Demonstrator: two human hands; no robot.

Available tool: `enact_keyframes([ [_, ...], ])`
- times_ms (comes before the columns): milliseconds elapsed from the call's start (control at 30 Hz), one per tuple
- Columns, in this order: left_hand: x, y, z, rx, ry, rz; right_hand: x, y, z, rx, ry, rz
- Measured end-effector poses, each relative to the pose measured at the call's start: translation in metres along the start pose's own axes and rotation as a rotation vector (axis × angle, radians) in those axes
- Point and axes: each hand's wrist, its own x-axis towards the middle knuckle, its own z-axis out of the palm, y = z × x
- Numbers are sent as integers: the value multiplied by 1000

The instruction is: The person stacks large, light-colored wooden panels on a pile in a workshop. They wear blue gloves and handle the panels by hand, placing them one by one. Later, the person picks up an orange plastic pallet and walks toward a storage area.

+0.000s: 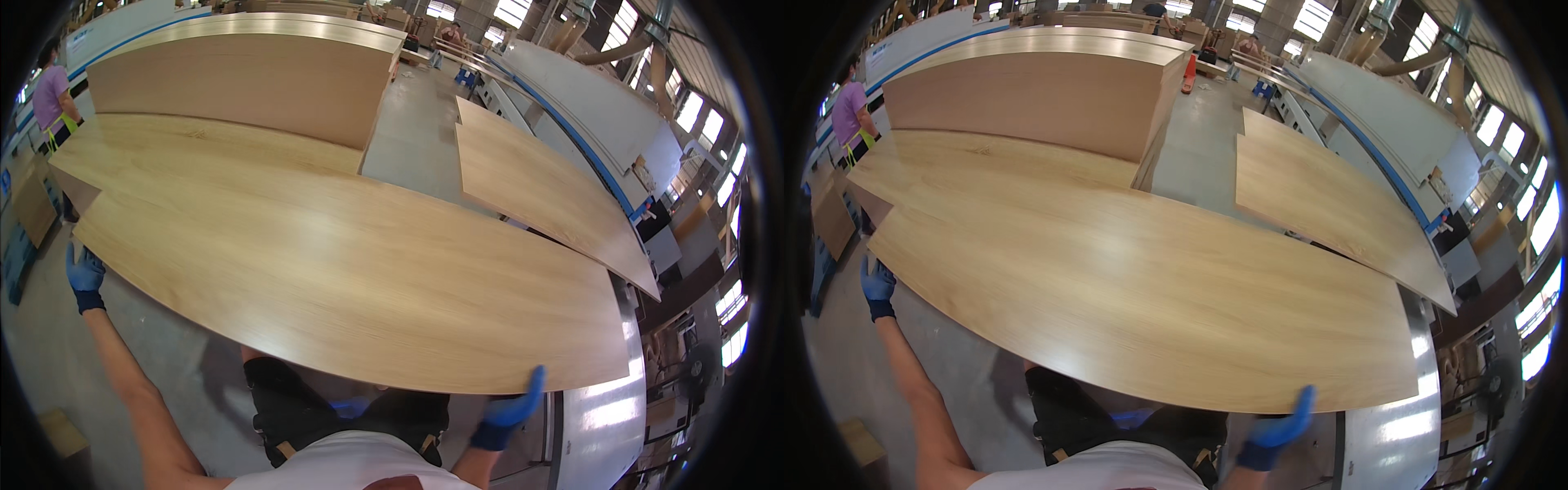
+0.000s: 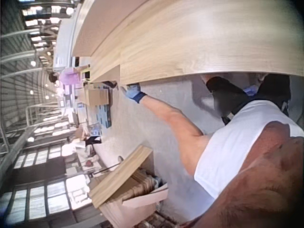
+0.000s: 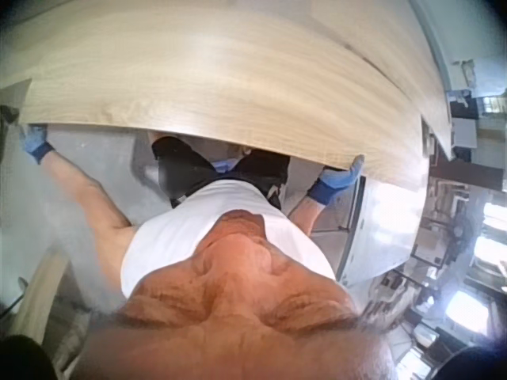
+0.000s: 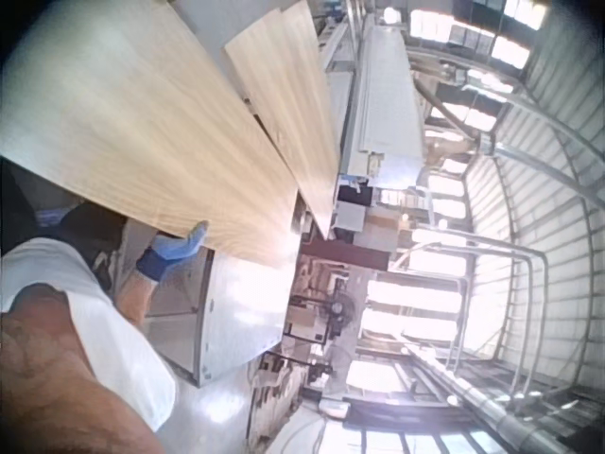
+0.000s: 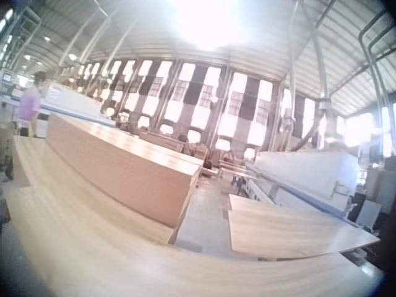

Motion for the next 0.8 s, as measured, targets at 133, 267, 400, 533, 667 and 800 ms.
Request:
enact_keyframes([
  [133,-6,-14,56,114,160,-7,-120,52,69,173,-520,611],
  [267,-29,-127,82,337,-159,185,-196,159,191,386,-1146,1184],
  [400,-105,-211,152,554,119,535,-203,133,226,140,-1699,1197],
  [533,-59,-217,129,711,178,637,-131,116,133,-178,-1498,1372],
  [667,25,-185,92,866,260,679,-25,110,95,-34,-826,1120],
  [800,98,-159,69,1004,285,745,20,120,189,-364,-961,778],
])
